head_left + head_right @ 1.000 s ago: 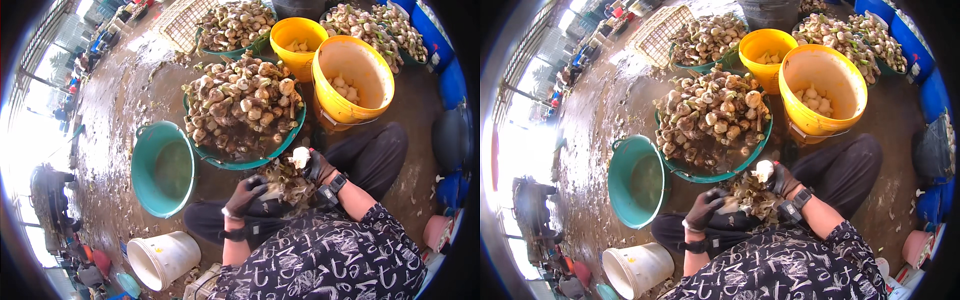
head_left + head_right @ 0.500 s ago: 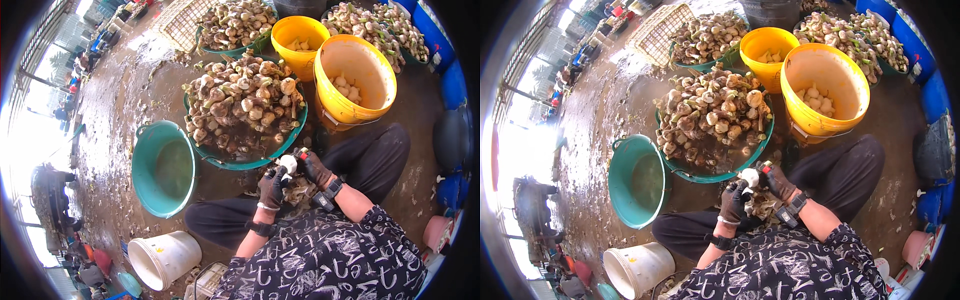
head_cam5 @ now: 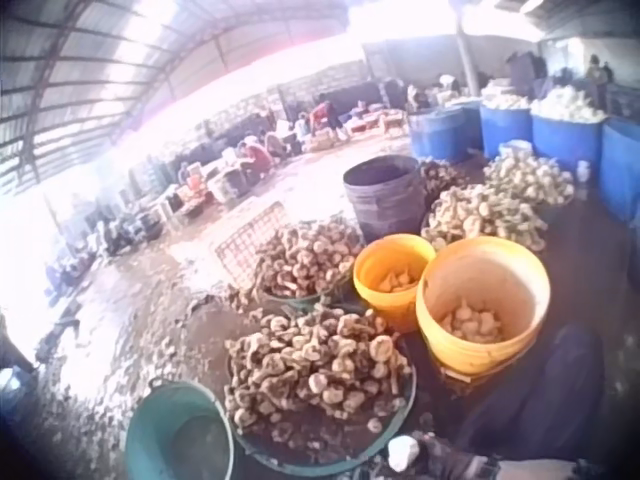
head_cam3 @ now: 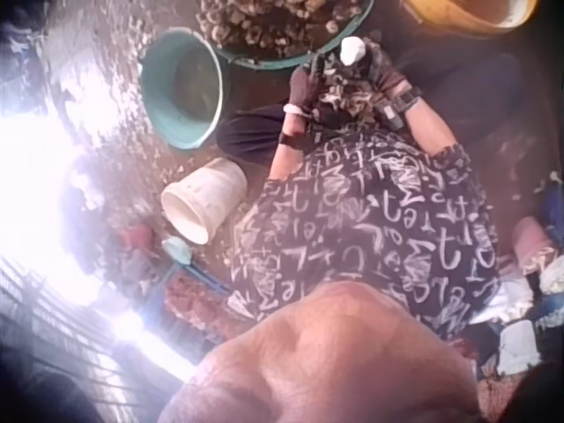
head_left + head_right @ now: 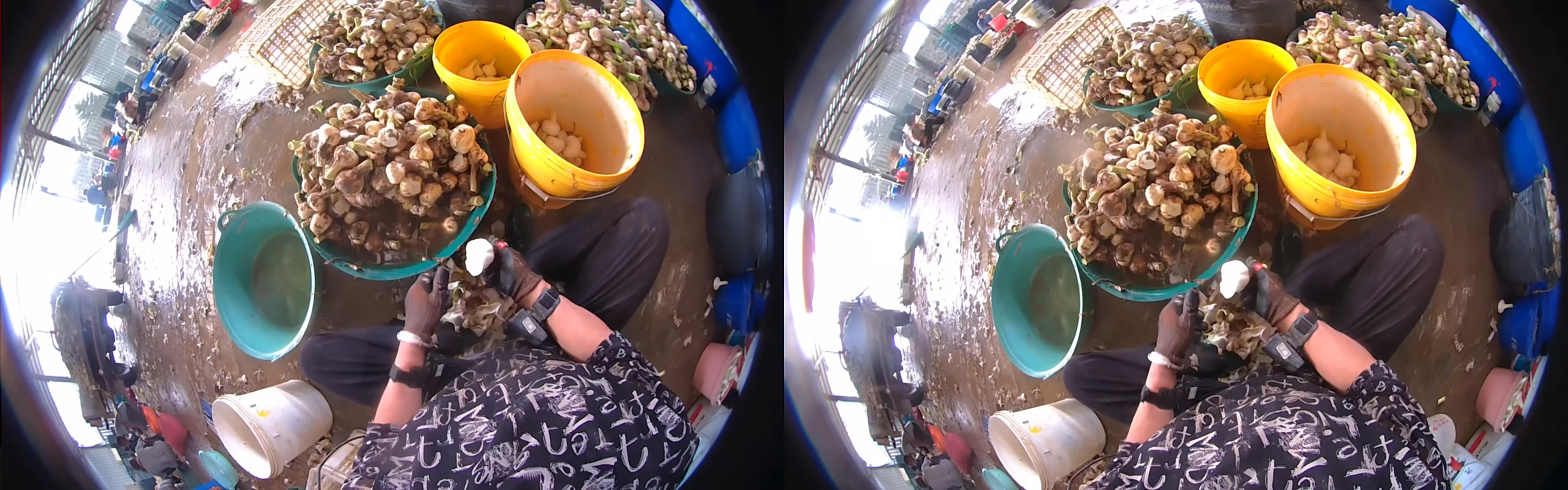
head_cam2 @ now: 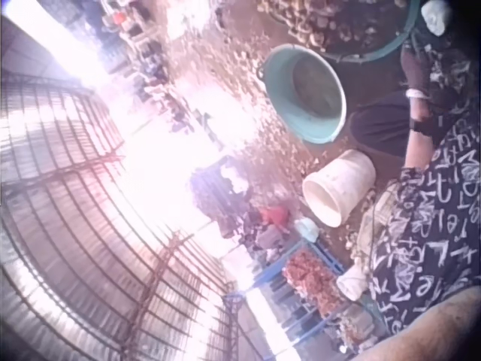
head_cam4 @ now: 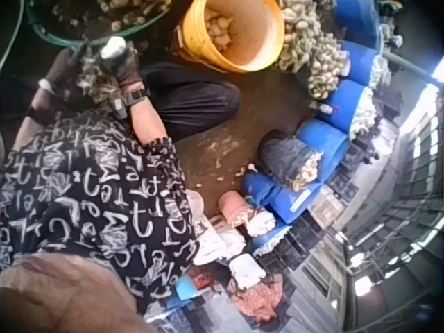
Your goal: The person peels garlic bulbs by hand, using shears to trim the roots and stems before placing the cleaned garlic into a yellow bucket.
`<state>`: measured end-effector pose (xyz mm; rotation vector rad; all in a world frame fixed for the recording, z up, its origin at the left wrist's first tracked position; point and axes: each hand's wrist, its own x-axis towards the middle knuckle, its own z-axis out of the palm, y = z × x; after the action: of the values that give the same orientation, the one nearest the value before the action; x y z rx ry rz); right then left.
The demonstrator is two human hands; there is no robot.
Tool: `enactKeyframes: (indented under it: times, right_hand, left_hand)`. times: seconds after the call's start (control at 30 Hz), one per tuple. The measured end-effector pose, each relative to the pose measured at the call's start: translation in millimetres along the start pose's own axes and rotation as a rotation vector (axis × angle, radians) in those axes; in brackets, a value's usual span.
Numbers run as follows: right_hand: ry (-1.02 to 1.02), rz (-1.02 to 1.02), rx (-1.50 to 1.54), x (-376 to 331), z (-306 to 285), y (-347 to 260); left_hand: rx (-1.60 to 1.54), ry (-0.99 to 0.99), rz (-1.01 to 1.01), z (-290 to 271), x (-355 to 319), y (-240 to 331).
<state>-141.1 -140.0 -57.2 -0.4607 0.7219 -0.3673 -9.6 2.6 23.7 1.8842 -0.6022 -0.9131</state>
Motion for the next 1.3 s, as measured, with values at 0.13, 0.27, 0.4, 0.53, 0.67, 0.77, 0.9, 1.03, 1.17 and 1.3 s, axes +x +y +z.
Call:
enactKeyframes:
  times: [0.13, 0.27, 0.4, 0.53, 0.67, 0.77, 0.9, 1.03, 1.17, 1.3]
  right_hand:
    - [0.039, 0.059, -0.072, -5, 12, 5]
    - [0.260, -0.156, -0.260, 5, 9, 14]
    - [0.263, -0.414, -0.635, 9, 19, 18]
    - [0.346, -0.333, -0.646, 30, -30, 38]
    - [0.283, -0.147, -0.185, 24, -38, -3]
    - [-0.010, -0.077, 0.355, 1, 7, -65]
    - [-0.257, -0.197, 0.397, -47, 56, -159]
    - [-0.084, -0.123, 0.096, -28, 50, -138]
    - [0.044, -0.062, -0.400, -1, 40, -80]
    - [0.234, 0.028, -0.431, 14, 24, -63]
  left_hand:
    - [-0.512, -0.223, -0.509, 21, 5, -23]
    - [-0.387, -0.097, -0.342, 40, -4, 9]
    - [-0.268, 0.039, -0.050, 42, -8, 1]
    - [-0.072, -0.201, 0.374, 37, -27, 51]
    - [0.229, -0.034, 0.325, 7, 26, 32]
    - [0.397, 0.089, 0.040, -16, 65, -28]
    - [0.838, 0.007, -0.199, 19, 124, -29]
    - [0.499, -0.059, -0.209, 46, 178, -79]
    - [0.466, -0.013, -0.148, 49, 197, -113]
    - [0.119, 0.065, -0.150, 50, 177, -107]
